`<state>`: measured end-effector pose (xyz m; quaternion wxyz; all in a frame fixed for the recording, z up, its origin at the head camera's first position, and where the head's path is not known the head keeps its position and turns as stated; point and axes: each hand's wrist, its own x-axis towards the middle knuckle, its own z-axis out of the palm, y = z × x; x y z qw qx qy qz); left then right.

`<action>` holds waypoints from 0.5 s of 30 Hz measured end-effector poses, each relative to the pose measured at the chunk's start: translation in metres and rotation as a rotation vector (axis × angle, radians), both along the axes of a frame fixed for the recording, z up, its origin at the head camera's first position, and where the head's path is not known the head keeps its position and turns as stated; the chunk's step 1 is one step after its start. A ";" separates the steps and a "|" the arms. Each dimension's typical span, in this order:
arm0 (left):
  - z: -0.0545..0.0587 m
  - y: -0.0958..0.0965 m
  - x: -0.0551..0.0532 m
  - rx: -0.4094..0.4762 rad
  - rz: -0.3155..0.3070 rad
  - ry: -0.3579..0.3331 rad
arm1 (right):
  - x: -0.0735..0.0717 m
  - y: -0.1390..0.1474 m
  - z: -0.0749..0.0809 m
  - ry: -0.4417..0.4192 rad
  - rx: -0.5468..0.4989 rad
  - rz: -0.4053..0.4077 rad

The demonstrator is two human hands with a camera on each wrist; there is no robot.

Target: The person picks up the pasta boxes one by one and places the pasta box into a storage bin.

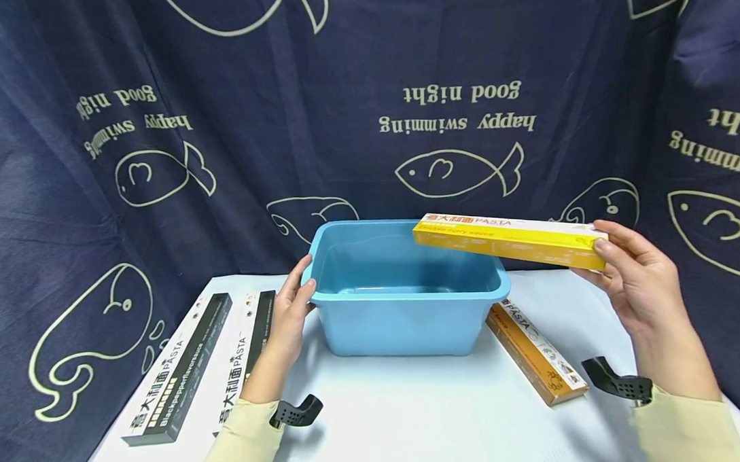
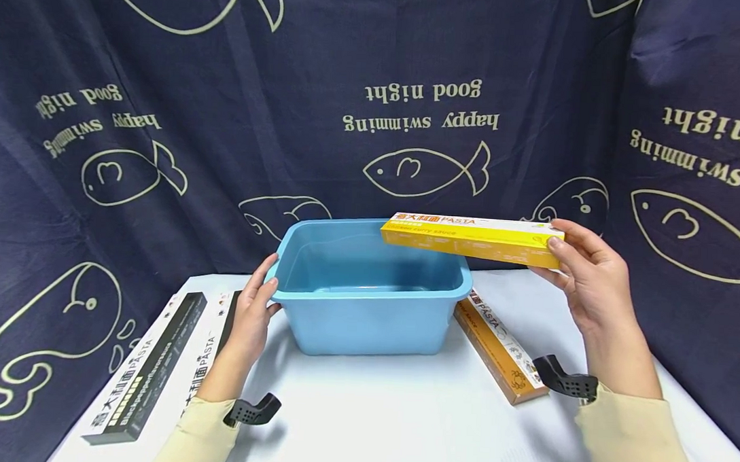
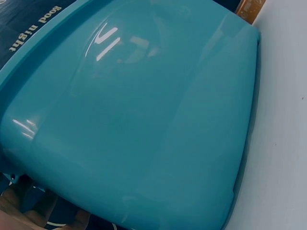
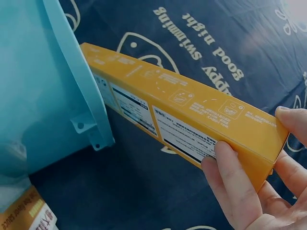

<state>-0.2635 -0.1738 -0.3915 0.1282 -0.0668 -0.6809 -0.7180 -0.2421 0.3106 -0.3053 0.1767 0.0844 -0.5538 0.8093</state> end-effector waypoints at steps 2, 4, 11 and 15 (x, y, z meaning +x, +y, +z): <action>0.000 0.000 0.000 0.002 -0.001 0.001 | -0.002 -0.003 0.001 0.006 0.006 0.017; 0.001 0.001 0.001 0.002 -0.001 0.002 | -0.003 -0.007 0.002 0.001 0.015 0.030; 0.002 0.002 0.000 0.000 -0.007 0.009 | -0.008 -0.016 0.004 -0.034 0.050 0.040; 0.001 0.001 0.001 0.000 0.001 0.002 | -0.011 -0.022 0.005 -0.054 0.096 0.044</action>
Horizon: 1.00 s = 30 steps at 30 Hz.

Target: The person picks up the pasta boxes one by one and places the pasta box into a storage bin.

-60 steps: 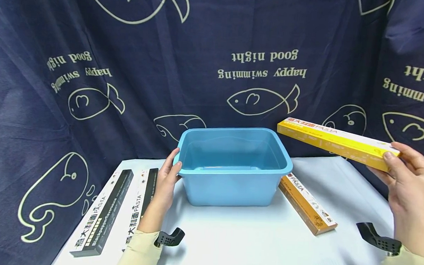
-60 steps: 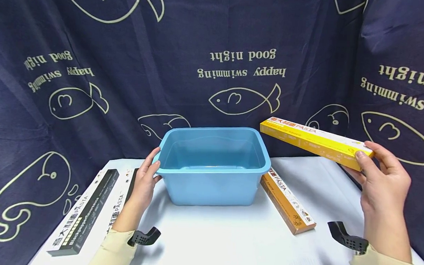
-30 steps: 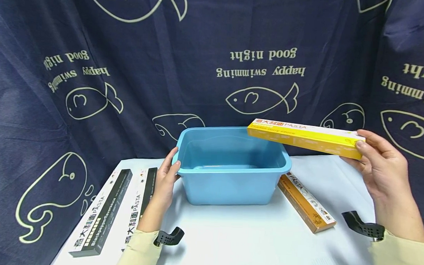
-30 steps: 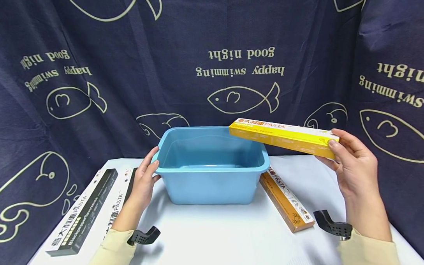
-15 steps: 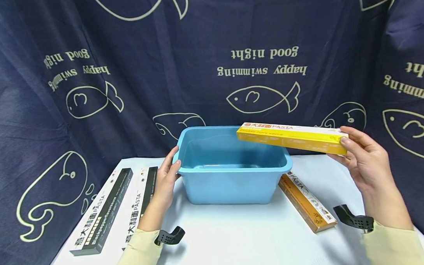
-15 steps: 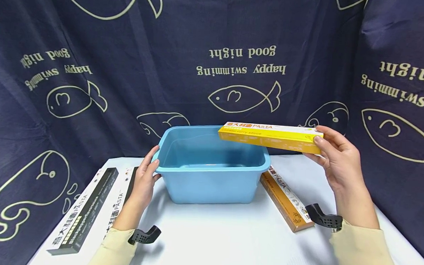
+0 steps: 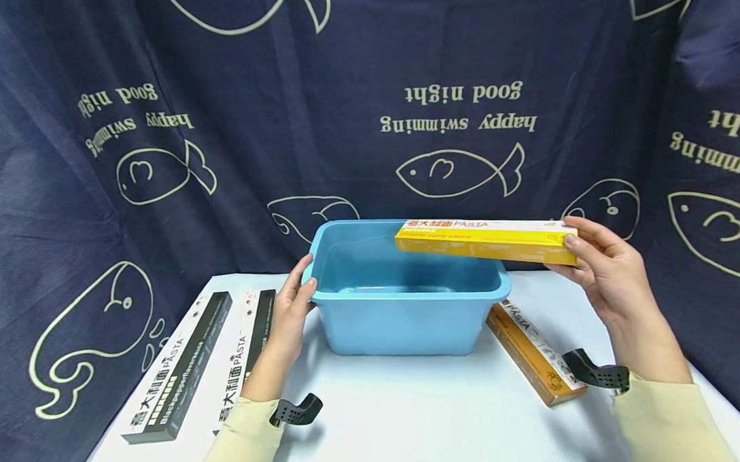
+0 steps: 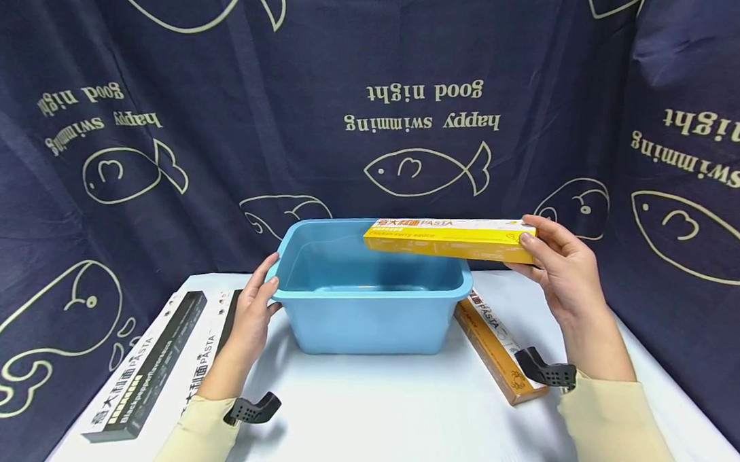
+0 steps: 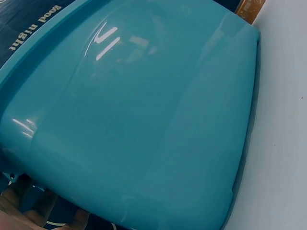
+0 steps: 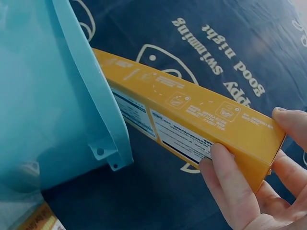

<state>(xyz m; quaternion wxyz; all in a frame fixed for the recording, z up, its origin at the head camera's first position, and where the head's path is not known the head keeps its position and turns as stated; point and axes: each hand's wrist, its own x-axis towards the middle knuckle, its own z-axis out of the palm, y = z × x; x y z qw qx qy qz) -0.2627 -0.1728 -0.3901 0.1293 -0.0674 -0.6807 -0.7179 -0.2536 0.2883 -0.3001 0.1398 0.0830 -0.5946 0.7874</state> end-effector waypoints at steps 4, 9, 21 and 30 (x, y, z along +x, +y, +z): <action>0.000 -0.001 0.001 -0.007 0.003 -0.007 | -0.004 -0.006 0.002 -0.021 0.073 -0.003; -0.001 -0.001 0.001 -0.015 0.012 -0.007 | -0.011 -0.014 0.004 -0.038 0.132 0.026; -0.002 0.001 -0.002 -0.018 0.011 -0.007 | -0.026 -0.028 0.008 -0.079 0.192 0.078; -0.004 -0.001 -0.003 -0.023 0.016 -0.006 | -0.036 -0.044 0.011 -0.126 0.315 0.061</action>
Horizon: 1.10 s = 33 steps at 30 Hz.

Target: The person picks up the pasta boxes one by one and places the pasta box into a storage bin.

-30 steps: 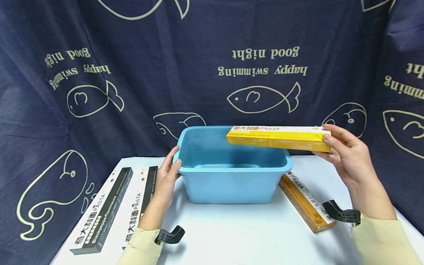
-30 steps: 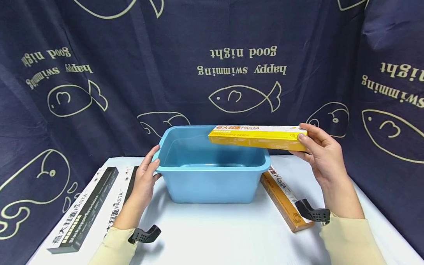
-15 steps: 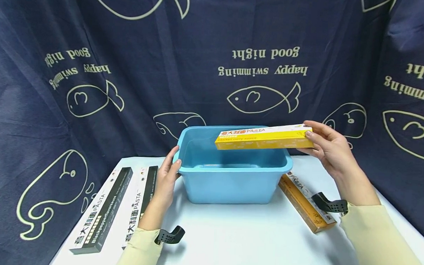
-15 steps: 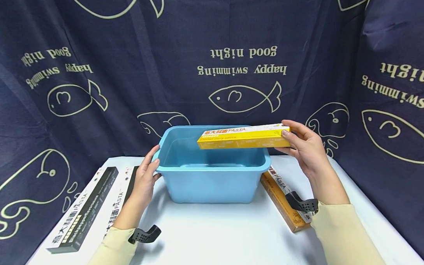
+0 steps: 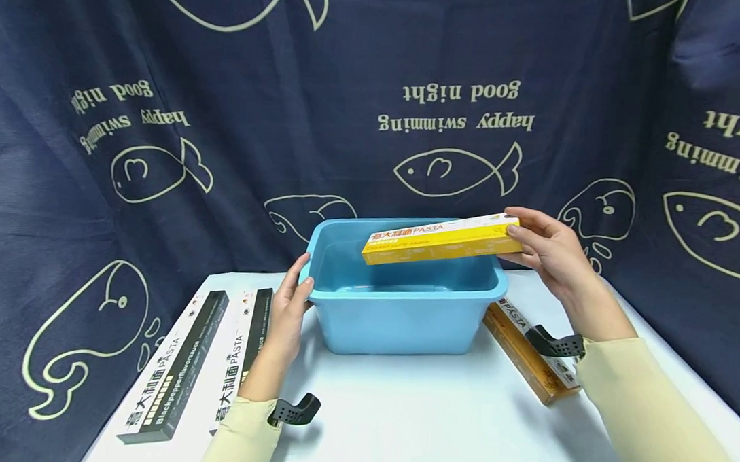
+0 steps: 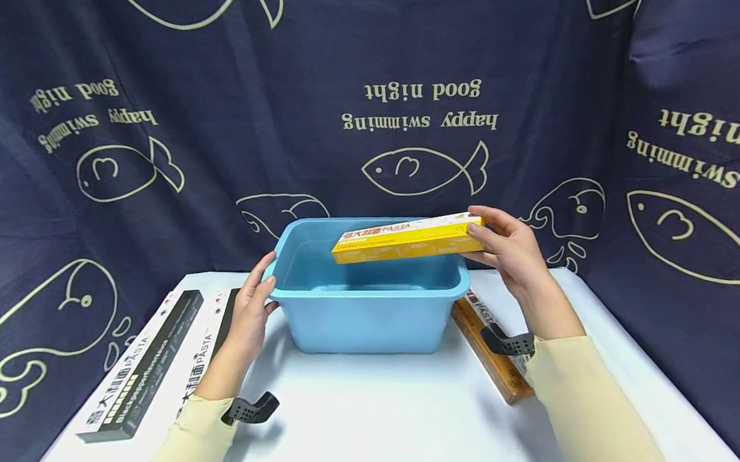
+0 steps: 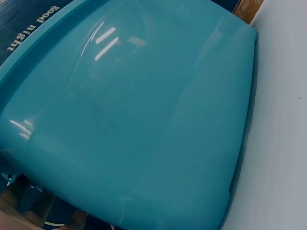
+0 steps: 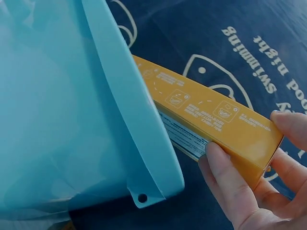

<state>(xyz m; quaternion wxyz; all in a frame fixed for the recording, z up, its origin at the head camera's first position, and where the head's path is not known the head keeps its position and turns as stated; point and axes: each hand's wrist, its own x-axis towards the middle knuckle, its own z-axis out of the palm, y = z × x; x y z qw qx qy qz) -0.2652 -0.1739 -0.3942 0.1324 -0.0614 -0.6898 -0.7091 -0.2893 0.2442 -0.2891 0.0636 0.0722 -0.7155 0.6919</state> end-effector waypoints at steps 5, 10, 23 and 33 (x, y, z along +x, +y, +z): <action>0.000 -0.002 0.001 -0.004 0.013 0.001 | -0.008 -0.012 0.001 -0.011 0.093 0.012; -0.001 -0.001 0.001 0.006 0.003 -0.001 | -0.013 -0.019 0.000 -0.016 0.160 0.025; -0.001 0.001 0.001 0.016 0.002 0.007 | -0.024 -0.040 0.001 -0.080 0.178 0.071; -0.001 0.003 0.000 0.030 0.004 0.015 | -0.034 -0.054 -0.003 -0.100 0.194 0.129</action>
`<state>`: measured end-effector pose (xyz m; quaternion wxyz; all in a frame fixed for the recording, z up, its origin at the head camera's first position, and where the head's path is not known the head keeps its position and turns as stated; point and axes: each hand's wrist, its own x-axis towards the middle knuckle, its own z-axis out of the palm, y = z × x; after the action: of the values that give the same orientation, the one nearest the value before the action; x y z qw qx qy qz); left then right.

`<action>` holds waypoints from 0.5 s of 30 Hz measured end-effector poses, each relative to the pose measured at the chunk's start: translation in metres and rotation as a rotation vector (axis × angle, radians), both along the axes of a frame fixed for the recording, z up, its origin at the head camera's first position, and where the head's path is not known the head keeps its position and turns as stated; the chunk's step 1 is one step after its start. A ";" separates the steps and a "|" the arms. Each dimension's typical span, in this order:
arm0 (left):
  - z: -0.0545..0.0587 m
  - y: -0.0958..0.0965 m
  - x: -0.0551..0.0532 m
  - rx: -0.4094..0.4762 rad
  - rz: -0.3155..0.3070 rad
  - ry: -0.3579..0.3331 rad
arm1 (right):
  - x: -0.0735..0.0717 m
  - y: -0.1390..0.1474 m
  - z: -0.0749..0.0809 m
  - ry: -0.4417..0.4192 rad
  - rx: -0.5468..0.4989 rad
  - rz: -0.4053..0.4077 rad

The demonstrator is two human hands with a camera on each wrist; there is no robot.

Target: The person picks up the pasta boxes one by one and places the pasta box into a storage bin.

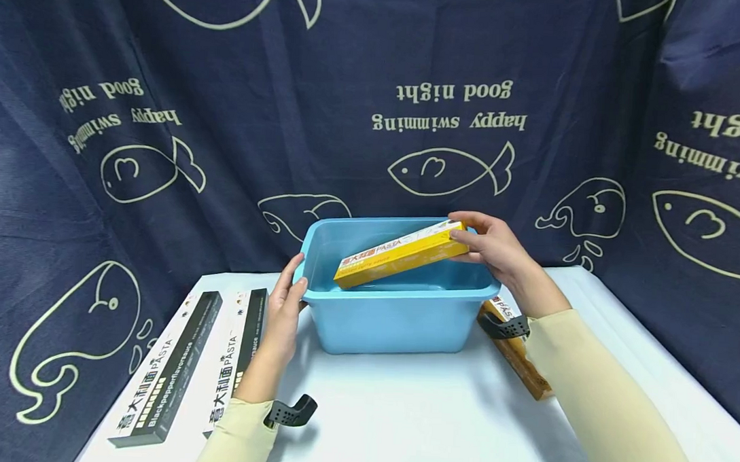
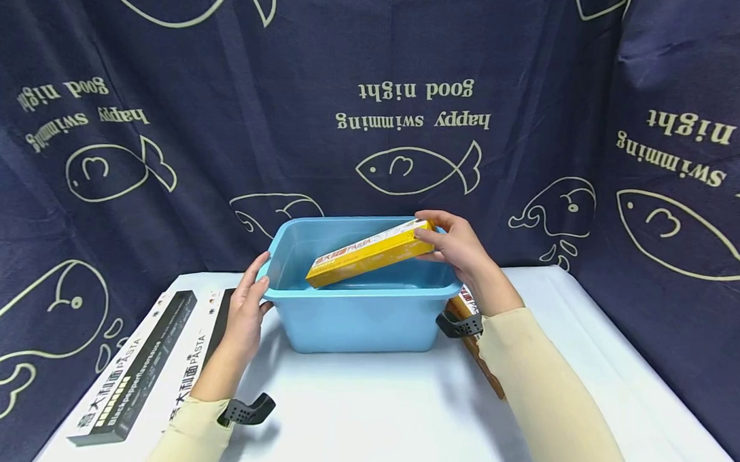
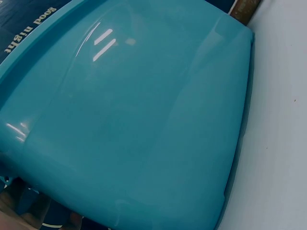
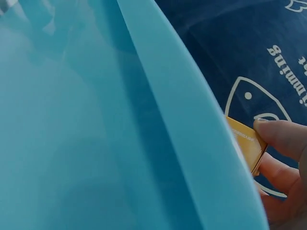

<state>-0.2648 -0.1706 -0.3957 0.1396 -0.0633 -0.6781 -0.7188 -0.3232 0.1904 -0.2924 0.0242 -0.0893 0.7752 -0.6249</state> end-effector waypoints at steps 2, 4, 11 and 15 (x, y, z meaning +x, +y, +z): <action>0.000 0.000 0.000 -0.001 0.002 -0.003 | -0.002 -0.002 -0.001 0.004 0.009 0.011; 0.000 0.000 0.000 -0.005 0.002 -0.004 | -0.004 -0.004 -0.001 0.008 0.019 0.020; -0.001 -0.001 -0.001 0.002 0.004 0.006 | -0.011 -0.011 0.000 0.006 0.041 0.042; -0.001 0.000 -0.001 0.009 -0.001 -0.001 | -0.014 -0.015 -0.002 -0.009 0.056 0.040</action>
<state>-0.2658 -0.1707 -0.3964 0.1394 -0.0626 -0.6750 -0.7218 -0.3374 0.1754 -0.2942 0.0428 -0.1014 0.7903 -0.6027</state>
